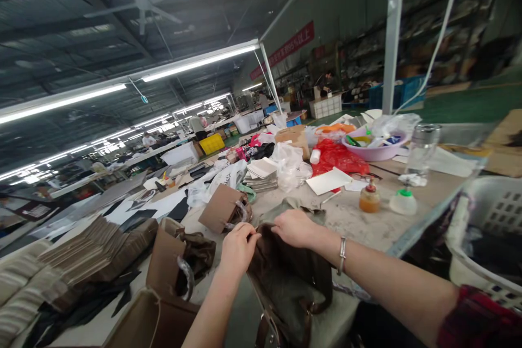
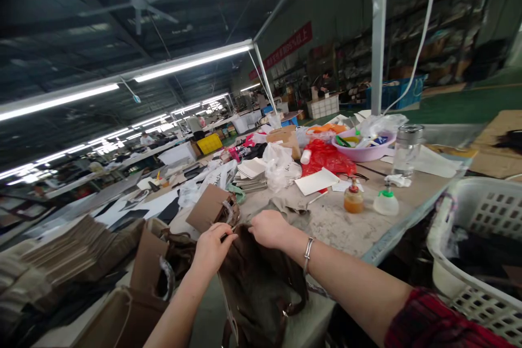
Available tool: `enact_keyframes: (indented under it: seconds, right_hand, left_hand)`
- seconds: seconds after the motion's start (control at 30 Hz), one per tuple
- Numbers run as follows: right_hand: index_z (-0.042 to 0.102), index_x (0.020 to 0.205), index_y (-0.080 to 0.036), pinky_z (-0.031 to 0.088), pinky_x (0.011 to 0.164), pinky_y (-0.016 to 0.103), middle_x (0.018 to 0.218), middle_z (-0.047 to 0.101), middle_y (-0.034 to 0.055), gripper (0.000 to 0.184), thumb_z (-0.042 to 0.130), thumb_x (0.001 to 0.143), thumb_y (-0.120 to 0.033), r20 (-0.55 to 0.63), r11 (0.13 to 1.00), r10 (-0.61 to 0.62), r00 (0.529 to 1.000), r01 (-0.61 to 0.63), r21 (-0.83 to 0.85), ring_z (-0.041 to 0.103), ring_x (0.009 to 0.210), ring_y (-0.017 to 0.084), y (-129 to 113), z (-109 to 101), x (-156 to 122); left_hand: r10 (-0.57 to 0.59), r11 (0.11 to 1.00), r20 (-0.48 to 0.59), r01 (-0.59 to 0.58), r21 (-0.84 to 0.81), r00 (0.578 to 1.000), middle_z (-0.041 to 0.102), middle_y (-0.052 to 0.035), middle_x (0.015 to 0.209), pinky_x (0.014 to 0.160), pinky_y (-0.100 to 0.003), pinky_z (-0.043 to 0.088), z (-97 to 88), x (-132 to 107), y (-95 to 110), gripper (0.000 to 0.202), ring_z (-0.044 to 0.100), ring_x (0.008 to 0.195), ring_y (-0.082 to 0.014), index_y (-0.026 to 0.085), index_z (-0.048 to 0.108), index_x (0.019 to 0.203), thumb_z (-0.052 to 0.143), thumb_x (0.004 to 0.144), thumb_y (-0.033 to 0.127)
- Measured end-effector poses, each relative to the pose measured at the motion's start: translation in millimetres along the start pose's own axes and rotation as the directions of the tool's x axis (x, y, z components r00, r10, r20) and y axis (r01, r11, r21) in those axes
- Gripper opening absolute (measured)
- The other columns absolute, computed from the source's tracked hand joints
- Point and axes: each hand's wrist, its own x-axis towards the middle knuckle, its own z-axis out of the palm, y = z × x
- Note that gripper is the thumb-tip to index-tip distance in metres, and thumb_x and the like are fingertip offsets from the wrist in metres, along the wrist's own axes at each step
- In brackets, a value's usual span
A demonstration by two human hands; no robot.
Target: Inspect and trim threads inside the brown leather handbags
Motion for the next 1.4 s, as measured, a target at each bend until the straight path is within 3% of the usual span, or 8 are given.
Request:
enact_keyframes:
  seconds: [0.13,0.27,0.5,0.97,1.07,1.2,1.3,1.4]
  right_hand:
    - [0.072,0.086,-0.019,0.046,0.069,0.029,0.084,0.07,0.011,0.048,0.039,0.09,-0.053,0.01,0.999,0.003,1.0,-0.003,0.042,0.064,0.083,0.025,4.7,1.8,-2.3]
    - [0.069,0.093,-0.022,0.043,0.062,0.027,0.083,0.07,0.0062,0.056,0.047,0.078,-0.071,-0.017,0.982,-0.098,0.995,0.099,0.16,0.064,0.078,0.023,12.1,-0.3,-1.8]
    - [0.07,0.092,-0.023,0.038,0.061,0.023,0.082,0.07,0.0025,0.028,0.052,0.087,-0.043,-0.014,0.957,-0.226,0.974,0.225,0.182,0.063,0.077,0.018,7.2,-10.1,15.2]
    - [0.073,0.083,-0.019,0.046,0.069,0.027,0.084,0.071,0.0092,0.03,0.046,0.083,-0.03,-0.031,0.992,-0.085,0.996,0.087,0.088,0.064,0.081,0.022,-9.6,1.7,29.7]
    - [0.073,0.082,-0.019,0.047,0.068,0.028,0.083,0.07,0.0096,0.03,0.044,0.084,-0.027,-0.031,0.995,-0.051,0.998,0.053,0.088,0.065,0.081,0.023,-13.3,2.4,31.3]
    - [0.072,0.083,-0.018,0.047,0.069,0.028,0.084,0.07,0.0095,0.031,0.043,0.084,-0.025,-0.031,0.994,-0.024,0.999,0.027,0.102,0.065,0.081,0.023,-14.4,2.8,26.4]
    - [0.072,0.08,-0.018,0.047,0.068,0.027,0.082,0.07,0.0091,0.029,0.045,0.084,-0.028,-0.018,0.992,-0.019,1.0,0.021,0.121,0.065,0.08,0.022,-13.3,2.2,17.0]
    - [0.072,0.08,-0.018,0.046,0.069,0.026,0.083,0.071,0.0087,0.031,0.043,0.085,-0.03,-0.016,0.99,0.001,1.0,0.001,0.138,0.065,0.081,0.022,-11.5,1.4,6.7]
  left_hand:
    - [-0.032,0.999,-0.006,0.032,0.027,0.999,0.061,-0.0006,0.075,0.07,-0.027,0.041,2.3,0.8,-0.5,0.013,0.058,0.075,-0.0163,0.019,0.059,0.071,0.056,0.082,0.024]
    - [-0.046,0.998,-0.005,0.046,0.029,0.999,0.061,-0.001,0.074,0.07,-0.027,0.04,3.8,1.9,-0.6,0.015,0.057,0.074,-0.0164,0.018,0.057,0.069,0.054,0.083,0.022]
    - [-0.018,1.0,0.012,0.018,0.002,1.0,0.058,-0.0001,0.071,0.067,-0.025,0.039,1.9,3.2,-1.2,0.014,0.055,0.071,-0.0151,0.018,0.057,0.068,0.054,0.082,0.019]
    - [-0.079,0.996,0.0,0.079,-0.047,0.997,0.055,0.0019,0.065,0.066,-0.024,0.04,4.0,8.8,-0.3,0.017,0.054,0.067,-0.0132,0.017,0.05,0.058,0.055,0.074,0.012]
    - [-0.156,0.967,-0.016,0.149,-0.208,0.988,0.061,0.001,0.079,0.071,-0.025,0.044,5.4,6.7,-0.9,0.007,0.059,0.073,-0.0136,0.018,0.051,0.073,0.057,0.075,0.016]
    - [-0.255,0.909,0.067,0.263,-0.323,0.965,0.062,-0.0057,0.108,0.078,-0.03,0.049,1.7,-0.5,-10.9,0.053,0.064,0.082,-0.0171,0.021,0.045,0.11,0.072,0.065,0.022]
    - [-0.245,0.936,0.191,0.283,-0.209,0.951,0.065,-0.0053,0.103,0.082,-0.033,0.048,-5.6,-4.6,-20.8,0.062,0.064,0.086,-0.0201,0.022,0.045,0.115,0.076,0.061,0.019]
    - [-0.121,0.964,0.233,0.171,-0.205,0.965,0.065,-0.0015,0.1,0.083,-0.03,0.048,-11.9,-5.1,-23.4,0.05,0.063,0.088,-0.0181,0.024,0.049,0.108,0.072,0.065,0.016]
